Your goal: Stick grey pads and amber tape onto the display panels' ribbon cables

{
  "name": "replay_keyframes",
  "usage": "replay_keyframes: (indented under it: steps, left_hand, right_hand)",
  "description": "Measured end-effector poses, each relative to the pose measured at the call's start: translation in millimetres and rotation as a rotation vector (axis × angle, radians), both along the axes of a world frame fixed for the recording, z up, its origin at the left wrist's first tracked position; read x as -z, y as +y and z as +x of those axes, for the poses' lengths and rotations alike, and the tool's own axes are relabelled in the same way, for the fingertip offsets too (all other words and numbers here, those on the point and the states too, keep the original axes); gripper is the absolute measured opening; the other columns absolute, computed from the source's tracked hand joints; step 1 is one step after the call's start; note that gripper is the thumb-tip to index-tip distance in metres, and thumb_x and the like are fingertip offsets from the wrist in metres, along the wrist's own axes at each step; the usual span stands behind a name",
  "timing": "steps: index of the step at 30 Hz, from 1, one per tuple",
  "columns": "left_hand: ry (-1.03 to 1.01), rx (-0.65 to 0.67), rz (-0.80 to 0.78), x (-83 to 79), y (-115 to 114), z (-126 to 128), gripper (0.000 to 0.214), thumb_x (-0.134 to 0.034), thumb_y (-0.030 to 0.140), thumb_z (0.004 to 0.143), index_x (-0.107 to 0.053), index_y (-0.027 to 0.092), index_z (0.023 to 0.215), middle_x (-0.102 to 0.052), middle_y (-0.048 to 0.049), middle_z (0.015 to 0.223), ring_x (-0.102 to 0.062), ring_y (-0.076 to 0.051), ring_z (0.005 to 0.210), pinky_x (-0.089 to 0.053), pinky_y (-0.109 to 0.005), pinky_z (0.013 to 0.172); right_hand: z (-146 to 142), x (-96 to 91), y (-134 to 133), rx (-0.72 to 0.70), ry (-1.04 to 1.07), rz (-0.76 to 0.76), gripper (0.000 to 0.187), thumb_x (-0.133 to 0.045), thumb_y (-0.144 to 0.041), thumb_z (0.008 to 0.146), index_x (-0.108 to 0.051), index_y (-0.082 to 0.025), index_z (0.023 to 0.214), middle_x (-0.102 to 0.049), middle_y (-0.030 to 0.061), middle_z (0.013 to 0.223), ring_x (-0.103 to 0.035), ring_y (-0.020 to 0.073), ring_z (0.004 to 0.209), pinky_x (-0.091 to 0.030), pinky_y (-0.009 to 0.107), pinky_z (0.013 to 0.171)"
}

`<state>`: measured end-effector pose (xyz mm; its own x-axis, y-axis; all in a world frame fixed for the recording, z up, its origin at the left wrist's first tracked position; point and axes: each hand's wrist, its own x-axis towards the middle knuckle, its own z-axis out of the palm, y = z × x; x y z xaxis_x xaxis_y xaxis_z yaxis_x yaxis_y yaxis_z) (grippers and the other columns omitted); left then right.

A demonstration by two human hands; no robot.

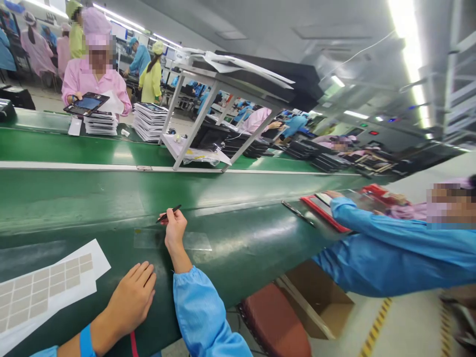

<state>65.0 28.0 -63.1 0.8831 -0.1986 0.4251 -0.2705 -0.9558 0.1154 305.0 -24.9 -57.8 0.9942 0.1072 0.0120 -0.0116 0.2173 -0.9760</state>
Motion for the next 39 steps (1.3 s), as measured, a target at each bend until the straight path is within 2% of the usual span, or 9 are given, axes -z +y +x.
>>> replay_keyframes:
  steps: [9, 13, 16, 19, 22, 24, 28, 32, 39]
  left_hand:
    - [-0.032, 0.027, -0.068, -6.5, -3, 1, 0.032, -0.051, 0.024, 0.102, -0.065, 0.012, 0.128, -0.068, -0.0138, 0.137, -0.062, -0.029, 0.130, -0.045, -0.045, 0.114]
    - [0.003, -0.007, -0.076, -17.1, -11, -6, 0.024, -0.054, 0.026, 0.101, -0.068, 0.012, 0.115, -0.070, -0.0125, 0.130, -0.062, -0.027, 0.127, -0.046, -0.042, 0.110]
    - [0.071, -0.029, -0.043, -27.0, -15, -12, 0.020, -0.056, 0.033, 0.101, -0.067, 0.017, 0.099, -0.073, -0.0075, 0.117, -0.066, -0.020, 0.112, -0.051, -0.034, 0.094]
    - [0.134, -0.103, 0.000, -32.8, -12, -12, 0.022, -0.053, 0.034, 0.103, -0.067, 0.017, 0.100, -0.071, -0.0091, 0.117, -0.065, -0.019, 0.105, -0.049, -0.032, 0.084]
    - [0.151, -0.199, 0.036, -35.9, -10, -13, 0.028, -0.050, 0.032, 0.104, -0.067, 0.013, 0.115, -0.065, -0.0150, 0.134, -0.059, -0.025, 0.126, -0.047, -0.036, 0.098]
    - [0.151, -0.261, 0.055, -36.4, -11, -15, 0.040, -0.048, 0.035, 0.105, -0.064, 0.006, 0.127, -0.059, -0.0198, 0.143, -0.052, -0.031, 0.137, -0.041, -0.041, 0.109]
    - [0.160, -0.341, 0.089, -33.7, -14, -18, 0.062, -0.046, 0.048, 0.106, -0.057, -0.003, 0.138, -0.056, -0.0252, 0.147, -0.049, -0.037, 0.139, -0.034, -0.050, 0.117]
    - [0.161, -0.300, 0.129, -31.9, -18, -21, 0.062, -0.041, 0.051, 0.108, -0.061, 0.000, 0.138, -0.057, -0.0226, 0.148, -0.050, -0.034, 0.139, -0.035, -0.049, 0.116]
    - [0.156, -0.268, 0.151, -37.4, -21, -21, 0.058, -0.040, 0.046, 0.108, -0.064, 0.000, 0.135, -0.059, -0.0248, 0.144, -0.054, -0.035, 0.134, -0.036, -0.050, 0.113]
  right_hand:
    - [26, -6.2, -23, 0.123, 0.122, -0.109, 0.038, -0.060, -0.047, 0.105, -0.060, -0.011, 0.118, -0.059, 0.0073, 0.102, -0.059, 0.0135, 0.087, -0.057, 0.028, 0.077]
    - [2, -5.8, -18, 0.073, 0.160, -0.150, 0.035, -0.062, -0.044, 0.104, -0.061, -0.010, 0.113, -0.059, 0.0065, 0.100, -0.059, 0.0126, 0.085, -0.057, 0.026, 0.075]
    - [-25, -4.2, -15, 0.014, 0.169, -0.153, 0.032, -0.062, -0.041, 0.104, -0.061, -0.010, 0.108, -0.059, 0.0048, 0.094, -0.057, 0.0103, 0.078, -0.054, 0.022, 0.068]
    - [-40, 1.1, -14, -0.053, 0.160, -0.126, 0.029, -0.063, -0.038, 0.104, -0.060, -0.009, 0.102, -0.059, 0.0035, 0.089, -0.056, 0.0085, 0.071, -0.051, 0.018, 0.061]
    - [-47, 5.0, -14, -0.110, 0.123, -0.093, 0.034, -0.072, -0.041, 0.097, -0.059, -0.010, 0.095, -0.062, 0.0041, 0.085, -0.059, 0.0098, 0.068, -0.050, 0.018, 0.058]
    - [-48, 5.0, -15, -0.111, 0.087, -0.082, 0.047, -0.082, -0.052, 0.083, -0.058, -0.011, 0.091, -0.065, 0.0056, 0.082, -0.061, 0.0126, 0.065, -0.051, 0.020, 0.055]
    - [-41, -0.8, -20, -0.074, 0.027, -0.089, 0.066, -0.088, -0.065, 0.059, -0.056, -0.013, 0.084, -0.065, 0.0081, 0.075, -0.061, 0.0167, 0.058, -0.050, 0.022, 0.050]
    - [-43, -10.3, -23, -0.064, -0.036, -0.105, 0.064, -0.087, -0.065, 0.061, -0.057, -0.014, 0.086, -0.065, 0.0077, 0.075, -0.061, 0.0159, 0.058, -0.051, 0.021, 0.050]
    - [-83, -7.3, -10, -0.318, -0.080, -0.190, 0.061, -0.089, -0.060, 0.066, -0.062, -0.012, 0.092, -0.068, 0.0128, 0.087, -0.068, 0.0205, 0.072, -0.059, 0.026, 0.061]
